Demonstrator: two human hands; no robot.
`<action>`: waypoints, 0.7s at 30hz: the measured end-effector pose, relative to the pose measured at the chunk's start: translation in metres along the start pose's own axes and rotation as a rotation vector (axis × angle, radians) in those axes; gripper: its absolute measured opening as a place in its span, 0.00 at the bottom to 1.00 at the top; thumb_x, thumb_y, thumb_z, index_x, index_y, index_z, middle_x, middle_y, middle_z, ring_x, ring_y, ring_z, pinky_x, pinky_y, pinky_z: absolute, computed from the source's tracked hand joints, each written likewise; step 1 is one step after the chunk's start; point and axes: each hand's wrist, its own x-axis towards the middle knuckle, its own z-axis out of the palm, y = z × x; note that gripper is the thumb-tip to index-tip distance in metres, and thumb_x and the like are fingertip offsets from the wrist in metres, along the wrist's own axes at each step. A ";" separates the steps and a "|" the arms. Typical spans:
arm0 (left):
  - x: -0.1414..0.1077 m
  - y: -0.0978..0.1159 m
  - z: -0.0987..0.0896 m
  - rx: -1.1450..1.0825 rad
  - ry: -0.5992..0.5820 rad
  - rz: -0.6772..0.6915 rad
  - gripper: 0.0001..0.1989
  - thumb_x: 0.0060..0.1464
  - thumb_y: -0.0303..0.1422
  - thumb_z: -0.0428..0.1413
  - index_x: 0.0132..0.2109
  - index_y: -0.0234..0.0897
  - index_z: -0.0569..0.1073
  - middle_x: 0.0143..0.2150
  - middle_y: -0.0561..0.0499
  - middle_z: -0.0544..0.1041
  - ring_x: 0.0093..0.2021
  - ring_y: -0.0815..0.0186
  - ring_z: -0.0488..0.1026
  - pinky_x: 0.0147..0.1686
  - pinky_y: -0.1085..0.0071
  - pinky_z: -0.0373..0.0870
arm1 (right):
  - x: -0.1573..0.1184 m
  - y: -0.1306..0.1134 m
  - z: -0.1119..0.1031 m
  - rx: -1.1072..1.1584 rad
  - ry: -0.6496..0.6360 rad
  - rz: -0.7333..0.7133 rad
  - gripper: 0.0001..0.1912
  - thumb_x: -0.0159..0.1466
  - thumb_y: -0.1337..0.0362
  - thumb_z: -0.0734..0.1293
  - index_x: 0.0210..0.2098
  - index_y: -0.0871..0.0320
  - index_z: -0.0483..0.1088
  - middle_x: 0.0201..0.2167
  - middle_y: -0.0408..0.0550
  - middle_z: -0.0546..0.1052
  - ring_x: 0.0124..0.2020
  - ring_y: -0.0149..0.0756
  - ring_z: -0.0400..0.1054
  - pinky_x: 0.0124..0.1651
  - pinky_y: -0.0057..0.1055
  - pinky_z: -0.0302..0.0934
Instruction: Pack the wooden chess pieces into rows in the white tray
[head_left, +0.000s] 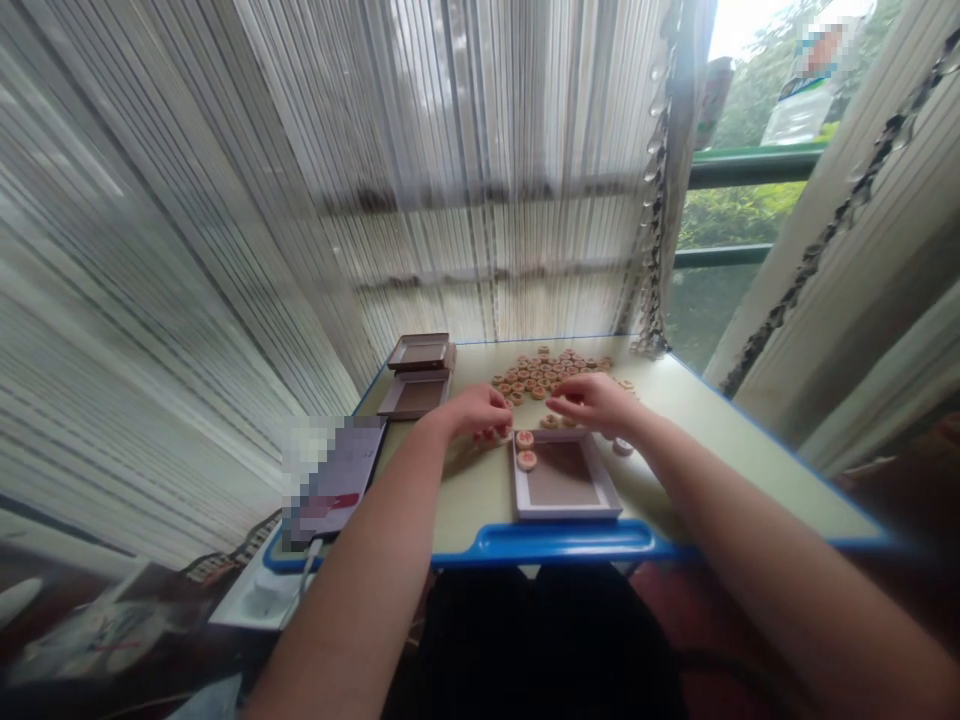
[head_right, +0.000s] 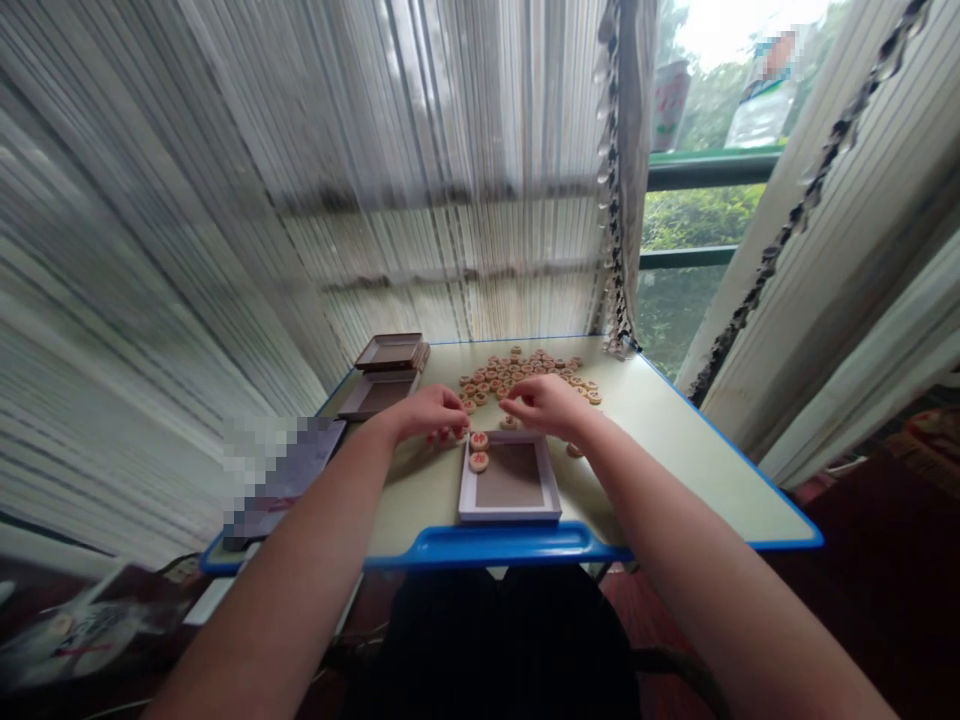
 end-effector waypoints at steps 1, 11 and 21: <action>0.002 -0.001 0.001 0.043 0.066 0.018 0.09 0.44 0.34 0.54 0.28 0.32 0.74 0.25 0.48 0.75 0.19 0.72 0.67 0.19 0.75 0.61 | 0.001 0.008 -0.003 -0.033 0.074 0.071 0.17 0.60 0.53 0.59 0.31 0.58 0.74 0.24 0.46 0.73 0.25 0.30 0.62 0.28 0.27 0.51; 0.016 -0.013 0.005 0.510 0.652 0.038 0.15 0.53 0.38 0.47 0.35 0.38 0.76 0.33 0.46 0.77 0.34 0.65 0.72 0.33 0.73 0.62 | 0.001 0.013 -0.004 0.020 -0.157 0.066 0.12 0.54 0.56 0.64 0.31 0.57 0.75 0.30 0.47 0.75 0.32 0.35 0.66 0.33 0.28 0.58; 0.022 -0.017 0.012 0.517 0.619 0.026 0.14 0.53 0.38 0.48 0.37 0.39 0.75 0.37 0.46 0.77 0.37 0.63 0.72 0.36 0.71 0.65 | 0.002 0.009 0.004 0.010 -0.304 0.044 0.07 0.51 0.64 0.66 0.29 0.54 0.76 0.30 0.46 0.76 0.31 0.36 0.68 0.31 0.28 0.60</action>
